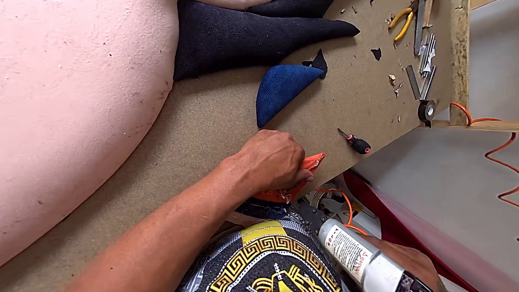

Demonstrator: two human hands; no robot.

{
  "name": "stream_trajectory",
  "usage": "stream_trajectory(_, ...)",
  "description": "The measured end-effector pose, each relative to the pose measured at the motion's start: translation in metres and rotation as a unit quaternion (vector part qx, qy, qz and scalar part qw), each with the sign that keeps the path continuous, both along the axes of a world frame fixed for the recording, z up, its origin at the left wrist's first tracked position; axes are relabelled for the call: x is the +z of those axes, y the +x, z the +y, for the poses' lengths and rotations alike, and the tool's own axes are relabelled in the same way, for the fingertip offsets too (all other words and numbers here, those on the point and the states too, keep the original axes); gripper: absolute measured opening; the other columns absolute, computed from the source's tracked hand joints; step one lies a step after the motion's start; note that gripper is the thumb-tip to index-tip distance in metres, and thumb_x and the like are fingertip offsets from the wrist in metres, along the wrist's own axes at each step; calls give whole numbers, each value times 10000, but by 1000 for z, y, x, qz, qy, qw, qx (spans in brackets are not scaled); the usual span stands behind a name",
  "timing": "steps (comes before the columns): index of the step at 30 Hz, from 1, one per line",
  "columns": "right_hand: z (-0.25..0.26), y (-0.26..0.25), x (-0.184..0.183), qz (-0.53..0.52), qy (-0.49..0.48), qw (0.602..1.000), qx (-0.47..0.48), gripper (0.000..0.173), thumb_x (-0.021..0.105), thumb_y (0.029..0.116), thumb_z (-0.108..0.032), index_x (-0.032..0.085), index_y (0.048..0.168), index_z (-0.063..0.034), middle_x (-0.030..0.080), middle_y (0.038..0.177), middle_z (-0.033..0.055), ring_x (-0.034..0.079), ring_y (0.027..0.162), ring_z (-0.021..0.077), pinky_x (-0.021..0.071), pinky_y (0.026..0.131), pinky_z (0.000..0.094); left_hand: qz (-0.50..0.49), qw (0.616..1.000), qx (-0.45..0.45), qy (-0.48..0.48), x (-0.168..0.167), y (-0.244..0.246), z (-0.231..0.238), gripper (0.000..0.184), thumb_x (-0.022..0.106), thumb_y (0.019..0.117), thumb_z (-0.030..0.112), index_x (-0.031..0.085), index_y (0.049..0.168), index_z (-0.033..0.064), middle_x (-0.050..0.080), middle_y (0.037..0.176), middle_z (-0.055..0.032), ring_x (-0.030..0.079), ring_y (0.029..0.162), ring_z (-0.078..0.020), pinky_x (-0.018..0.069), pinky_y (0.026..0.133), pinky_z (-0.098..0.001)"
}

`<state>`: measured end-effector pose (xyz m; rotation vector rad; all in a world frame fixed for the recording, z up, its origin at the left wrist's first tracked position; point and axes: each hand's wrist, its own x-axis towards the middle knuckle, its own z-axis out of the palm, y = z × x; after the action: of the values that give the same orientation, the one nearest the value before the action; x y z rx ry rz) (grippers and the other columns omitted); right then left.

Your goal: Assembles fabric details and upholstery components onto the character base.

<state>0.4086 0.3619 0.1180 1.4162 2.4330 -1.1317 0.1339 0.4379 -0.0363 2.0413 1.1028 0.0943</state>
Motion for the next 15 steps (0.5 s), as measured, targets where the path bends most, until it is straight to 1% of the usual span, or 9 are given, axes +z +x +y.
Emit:
stream_trajectory(6, 9, -1, -4, 5, -16, 1000, 7, 377, 747, 891, -263, 718, 1153, 7, 774, 965, 147, 737, 897, 119, 585, 818, 264, -8, 1000, -6, -15, 0, -2, 3, 561, 466, 953, 713, 634, 758, 215, 535, 620, 41, 600, 624, -154, 462, 545, -393)
stream_trajectory(9, 13, -1, -5, 2, -19, 1000, 20, 391, 752, 885, -261, 713, 1167, 9, 776, 977, 144, 739, 912, 115, 586, 834, 255, -20, 1000, -4, -14, 0, -4, 3, 559, 477, 951, 710, 634, 761, 209, 531, 621, 40, 600, 627, -157, 460, 547, -397)
stream_trajectory(10, 14, -2, -5, 1, -18, 999, 27, 386, 744, 896, -269, 711, 1163, 7, 775, 970, 144, 739, 909, 122, 585, 832, 258, -26, 1000, -1, -12, -1, -4, 3, 556, 486, 949, 707, 631, 754, 207, 527, 616, 40, 598, 622, -158, 459, 544, -395)
stream_trajectory(13, 18, -13, -3, -9, -9, 999, 49, 364, 625, 981, -298, 713, 1137, 18, 775, 941, 167, 747, 870, 157, 581, 800, 283, -40, 999, 4, -11, -3, -4, 2, 552, 498, 949, 697, 637, 754, 200, 533, 619, 40, 599, 626, -157, 463, 545, -399)
stream_trajectory(15, 16, -15, -5, -14, -13, 998, 59, 356, 607, 996, -308, 717, 1138, -1, 778, 953, 154, 751, 882, 158, 589, 801, 297, -35, 999, 3, -13, -2, -4, 2, 559, 492, 951, 701, 634, 753, 197, 533, 624, 36, 599, 630, -160, 462, 546, -401)
